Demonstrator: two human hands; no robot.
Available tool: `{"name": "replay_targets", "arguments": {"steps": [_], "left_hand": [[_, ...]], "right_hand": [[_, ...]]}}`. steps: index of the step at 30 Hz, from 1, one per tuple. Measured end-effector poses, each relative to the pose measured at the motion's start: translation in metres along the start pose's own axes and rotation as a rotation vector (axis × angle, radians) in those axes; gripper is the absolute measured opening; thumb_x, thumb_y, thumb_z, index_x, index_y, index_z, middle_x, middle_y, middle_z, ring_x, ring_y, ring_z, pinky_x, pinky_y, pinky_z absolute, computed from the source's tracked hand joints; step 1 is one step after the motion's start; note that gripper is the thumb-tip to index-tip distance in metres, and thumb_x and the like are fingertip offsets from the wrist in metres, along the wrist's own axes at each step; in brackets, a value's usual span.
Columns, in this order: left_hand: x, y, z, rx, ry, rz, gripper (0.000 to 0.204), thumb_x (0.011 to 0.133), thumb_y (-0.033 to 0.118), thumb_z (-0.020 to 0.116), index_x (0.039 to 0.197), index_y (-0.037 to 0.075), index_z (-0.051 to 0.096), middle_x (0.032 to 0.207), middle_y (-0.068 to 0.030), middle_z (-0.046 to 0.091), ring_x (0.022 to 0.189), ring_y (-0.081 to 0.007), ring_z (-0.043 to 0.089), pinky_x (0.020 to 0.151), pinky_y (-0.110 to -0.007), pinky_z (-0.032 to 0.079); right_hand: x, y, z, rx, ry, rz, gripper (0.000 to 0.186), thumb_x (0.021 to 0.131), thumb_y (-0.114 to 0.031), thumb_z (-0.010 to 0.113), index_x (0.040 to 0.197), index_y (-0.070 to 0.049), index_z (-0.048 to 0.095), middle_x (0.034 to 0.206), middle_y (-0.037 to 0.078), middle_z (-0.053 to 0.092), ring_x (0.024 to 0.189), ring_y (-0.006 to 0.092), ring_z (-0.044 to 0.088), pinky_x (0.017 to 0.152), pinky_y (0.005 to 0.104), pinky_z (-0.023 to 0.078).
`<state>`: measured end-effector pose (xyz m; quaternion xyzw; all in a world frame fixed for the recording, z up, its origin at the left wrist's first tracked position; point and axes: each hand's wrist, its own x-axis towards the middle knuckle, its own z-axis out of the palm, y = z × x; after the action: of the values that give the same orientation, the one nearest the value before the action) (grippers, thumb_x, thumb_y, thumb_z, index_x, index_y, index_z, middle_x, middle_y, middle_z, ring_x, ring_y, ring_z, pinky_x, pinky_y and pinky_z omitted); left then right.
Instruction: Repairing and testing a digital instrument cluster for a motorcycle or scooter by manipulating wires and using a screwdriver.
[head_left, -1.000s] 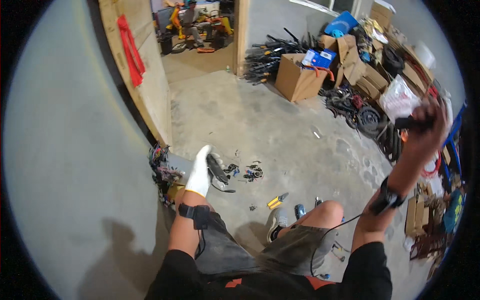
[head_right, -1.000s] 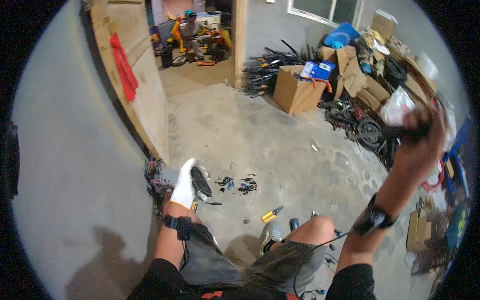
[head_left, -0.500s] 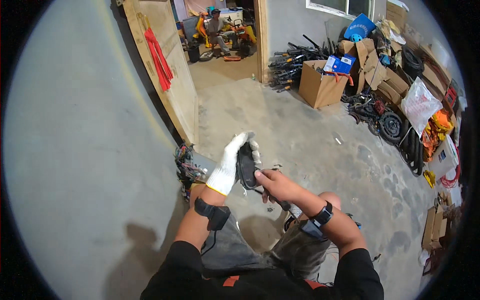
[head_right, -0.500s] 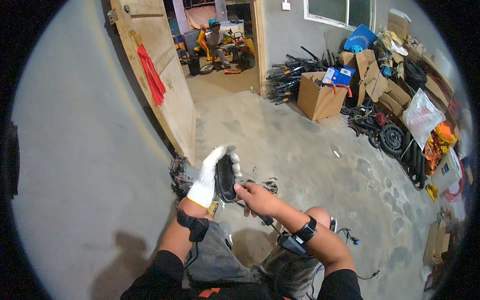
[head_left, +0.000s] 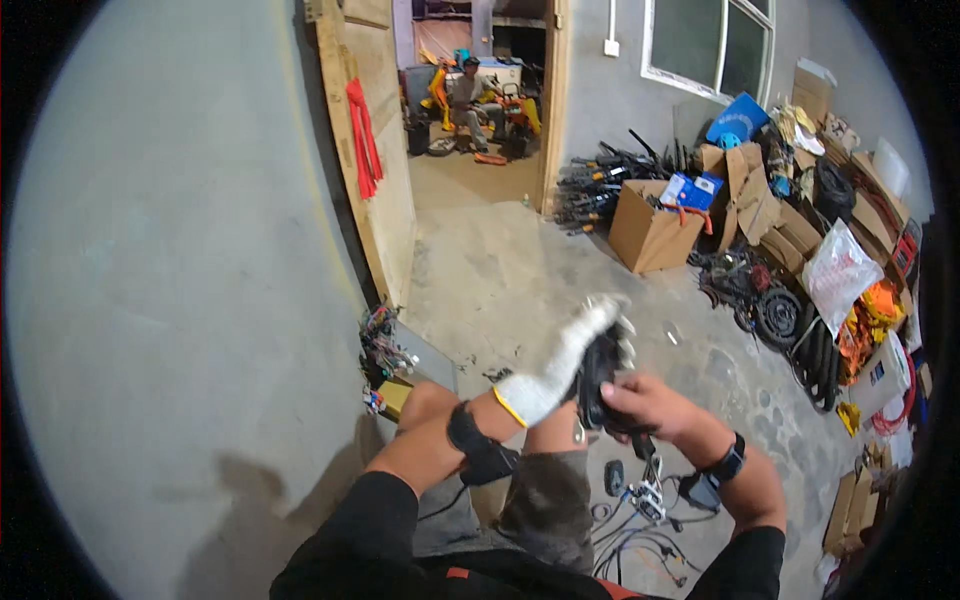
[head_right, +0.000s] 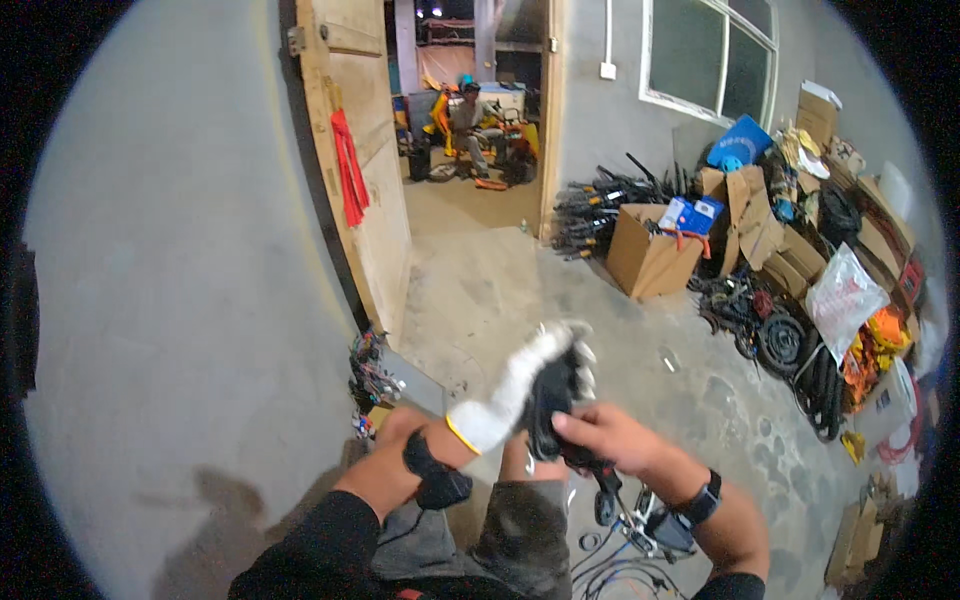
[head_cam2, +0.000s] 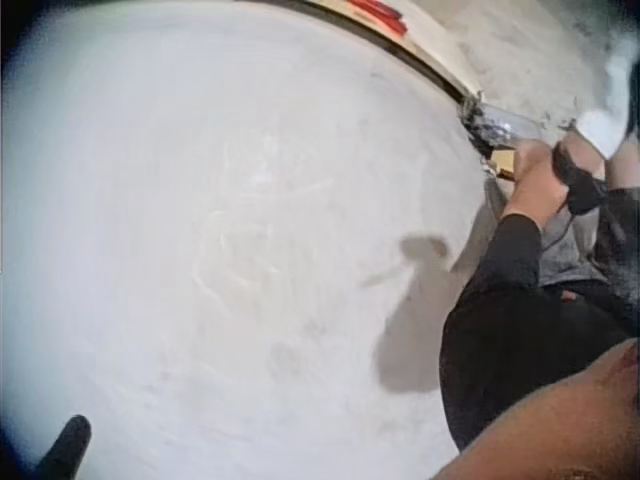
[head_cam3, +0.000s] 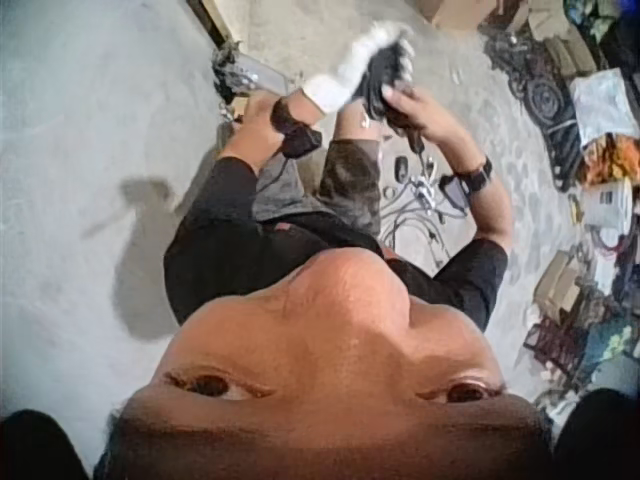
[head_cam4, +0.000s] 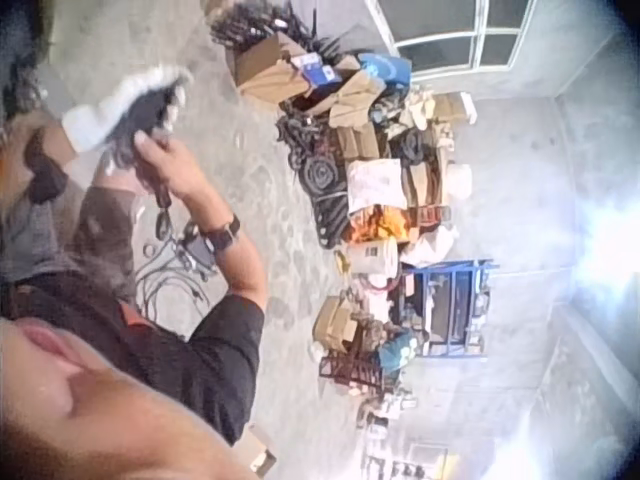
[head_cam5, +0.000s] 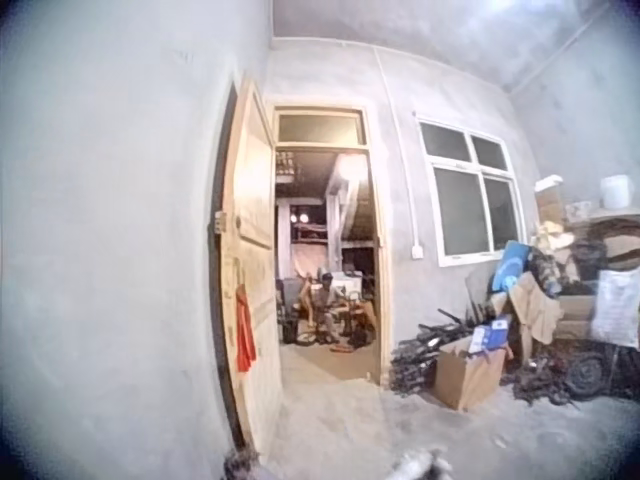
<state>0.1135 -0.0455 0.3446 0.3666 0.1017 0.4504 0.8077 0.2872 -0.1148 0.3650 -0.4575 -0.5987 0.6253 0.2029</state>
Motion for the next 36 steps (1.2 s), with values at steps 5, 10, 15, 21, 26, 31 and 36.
{"name": "replay_targets", "arguments": {"steps": [5,10,15,21,26,31,36], "left_hand": [[-0.028,-0.009,-0.022,0.062,0.091,-0.067,0.04,0.102,0.028,0.055,0.138,0.011,0.051,0.113,-0.009,0.066,0.097,-0.0241,0.067,0.089,-0.039,0.055],[-0.03,0.021,-0.051,0.147,0.097,-0.307,0.041,0.098,0.025,0.058,0.125,-0.005,0.06,0.111,-0.0163,0.07,0.099,-0.0258,0.069,0.089,-0.037,0.057],[-0.012,0.06,-0.11,0.013,0.251,-0.141,0.03,0.095,0.028,0.06,0.109,0.002,0.066,0.102,-0.0134,0.071,0.093,-0.0265,0.07,0.081,-0.039,0.058],[0.015,0.091,-0.176,-0.046,0.445,0.048,0.035,0.094,0.026,0.063,0.115,-0.001,0.061,0.105,-0.016,0.07,0.094,-0.0288,0.07,0.087,-0.044,0.059],[0.024,0.088,-0.215,0.028,0.558,-0.044,0.04,0.097,0.041,0.061,0.121,0.011,0.053,0.099,-0.0153,0.069,0.077,-0.0268,0.07,0.072,-0.044,0.062],[0.026,0.085,-0.233,0.055,0.531,-0.262,0.049,0.097,0.054,0.054,0.125,0.014,0.05,0.099,-0.0146,0.069,0.074,-0.026,0.07,0.065,-0.042,0.061],[0.032,0.069,-0.252,0.157,0.413,-0.348,0.059,0.097,0.065,0.046,0.112,0.009,0.056,0.096,-0.0144,0.07,0.082,-0.024,0.071,0.065,-0.034,0.058]], "right_hand": [[0.015,0.026,0.015,0.211,0.036,-0.028,0.045,0.101,-0.047,0.055,0.093,-0.004,0.066,0.065,0.002,0.062,0.051,0.0099,0.057,0.046,0.0231,0.042],[0.065,0.033,0.023,0.143,0.135,-0.072,0.049,0.1,-0.05,0.057,0.09,-0.002,0.064,0.067,0.003,0.061,0.053,0.0092,0.055,0.047,0.0237,0.041],[0.114,0.003,0.035,0.184,0.077,-0.029,0.05,0.104,-0.046,0.048,0.102,0.002,0.062,0.072,0.007,0.065,0.054,0.0127,0.057,0.049,0.0255,0.046],[0.169,0.027,-0.019,0.527,-0.034,-0.117,0.042,0.104,-0.045,0.05,0.106,-0.005,0.058,0.07,0.0,0.056,0.055,0.0141,0.056,0.051,0.028,0.046],[0.221,0.03,-0.023,1.126,0.039,-0.303,0.018,0.097,-0.023,0.062,0.103,-0.012,0.049,0.085,0.004,0.056,0.082,0.0227,0.062,0.071,0.0422,0.056],[0.238,0.048,-0.029,0.879,0.377,-0.427,0.056,0.089,-0.007,0.067,0.135,-0.007,0.034,0.11,0.011,0.055,0.118,0.0427,0.059,0.099,0.0657,0.049],[0.237,0.053,-0.048,0.682,0.641,-0.488,0.038,0.099,-0.009,0.058,0.13,-0.005,0.037,0.116,0.014,0.054,0.115,0.042,0.062,0.094,0.0555,0.054]]}}
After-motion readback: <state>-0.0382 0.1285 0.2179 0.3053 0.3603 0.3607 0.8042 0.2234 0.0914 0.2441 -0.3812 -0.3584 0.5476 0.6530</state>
